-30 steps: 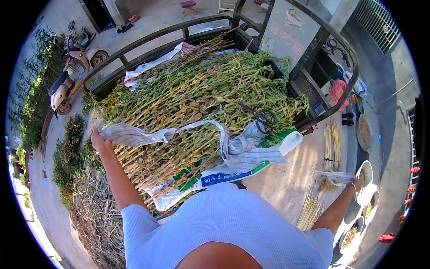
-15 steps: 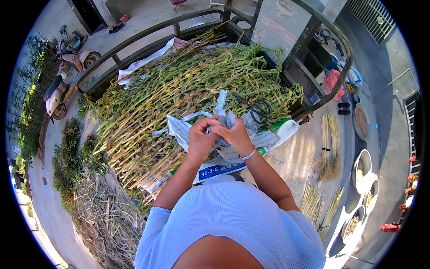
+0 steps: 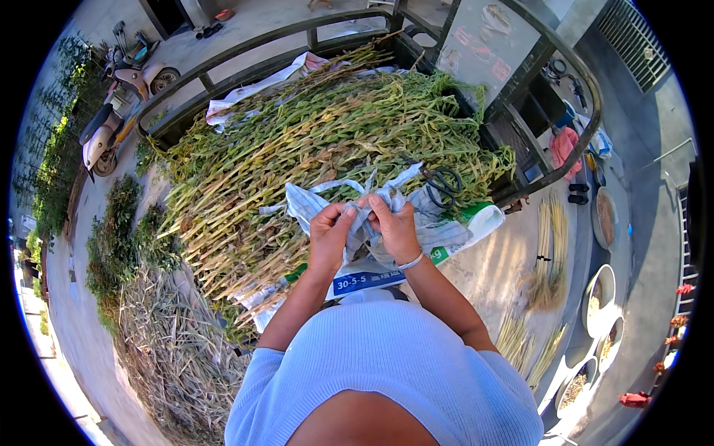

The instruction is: The person uses a pair of scissors to cut a piece of light blue striped fabric into smaller strips. The fabric is held over a cart filled with green plant stalks. The person repeatedly cuts the fabric and gathers the resulting strips.

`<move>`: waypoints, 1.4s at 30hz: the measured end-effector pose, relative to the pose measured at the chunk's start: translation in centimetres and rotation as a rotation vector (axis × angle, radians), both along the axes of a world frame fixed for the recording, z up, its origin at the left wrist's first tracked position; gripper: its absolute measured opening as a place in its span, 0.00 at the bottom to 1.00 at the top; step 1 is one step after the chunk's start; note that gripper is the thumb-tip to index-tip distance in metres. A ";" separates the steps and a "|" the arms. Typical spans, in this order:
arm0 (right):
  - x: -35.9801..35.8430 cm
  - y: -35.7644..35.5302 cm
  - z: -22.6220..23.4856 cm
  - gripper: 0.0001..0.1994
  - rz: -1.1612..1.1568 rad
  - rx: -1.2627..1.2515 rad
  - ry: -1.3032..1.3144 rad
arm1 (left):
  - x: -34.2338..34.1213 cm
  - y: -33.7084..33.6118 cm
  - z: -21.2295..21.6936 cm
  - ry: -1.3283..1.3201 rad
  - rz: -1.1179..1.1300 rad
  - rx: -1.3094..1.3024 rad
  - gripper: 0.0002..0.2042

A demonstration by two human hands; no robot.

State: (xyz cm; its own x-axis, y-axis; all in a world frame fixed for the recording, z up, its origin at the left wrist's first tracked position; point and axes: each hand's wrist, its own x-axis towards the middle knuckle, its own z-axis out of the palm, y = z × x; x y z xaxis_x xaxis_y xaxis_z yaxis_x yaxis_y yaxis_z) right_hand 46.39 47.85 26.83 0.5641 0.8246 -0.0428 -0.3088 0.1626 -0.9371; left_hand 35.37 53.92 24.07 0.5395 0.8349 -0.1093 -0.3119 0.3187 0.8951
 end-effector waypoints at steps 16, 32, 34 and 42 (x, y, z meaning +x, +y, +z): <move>32.2 -27.0 -2.5 0.05 -0.585 -0.754 -1.363 | -23.2 26.8 -0.2 0.265 0.963 0.168 0.13; 15.6 -10.3 19.3 0.21 -0.231 0.133 -0.197 | 2.5 3.8 0.3 0.151 -0.346 0.209 0.11; 15.5 -8.4 21.2 0.23 -0.158 0.147 -0.187 | 2.1 3.5 1.3 0.134 -0.414 0.231 0.10; 12.5 -1.4 24.9 0.23 0.117 0.264 -0.168 | 0.8 0.8 1.8 0.115 -0.493 0.430 0.08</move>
State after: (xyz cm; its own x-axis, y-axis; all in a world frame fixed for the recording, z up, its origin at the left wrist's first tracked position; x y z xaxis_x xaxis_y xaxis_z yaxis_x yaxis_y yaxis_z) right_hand 58.85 46.49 51.74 0.4461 0.8545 0.2661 -0.1846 0.3788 -0.9069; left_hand 36.14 54.74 25.91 0.8742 0.4756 0.0982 -0.1154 0.0070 0.9933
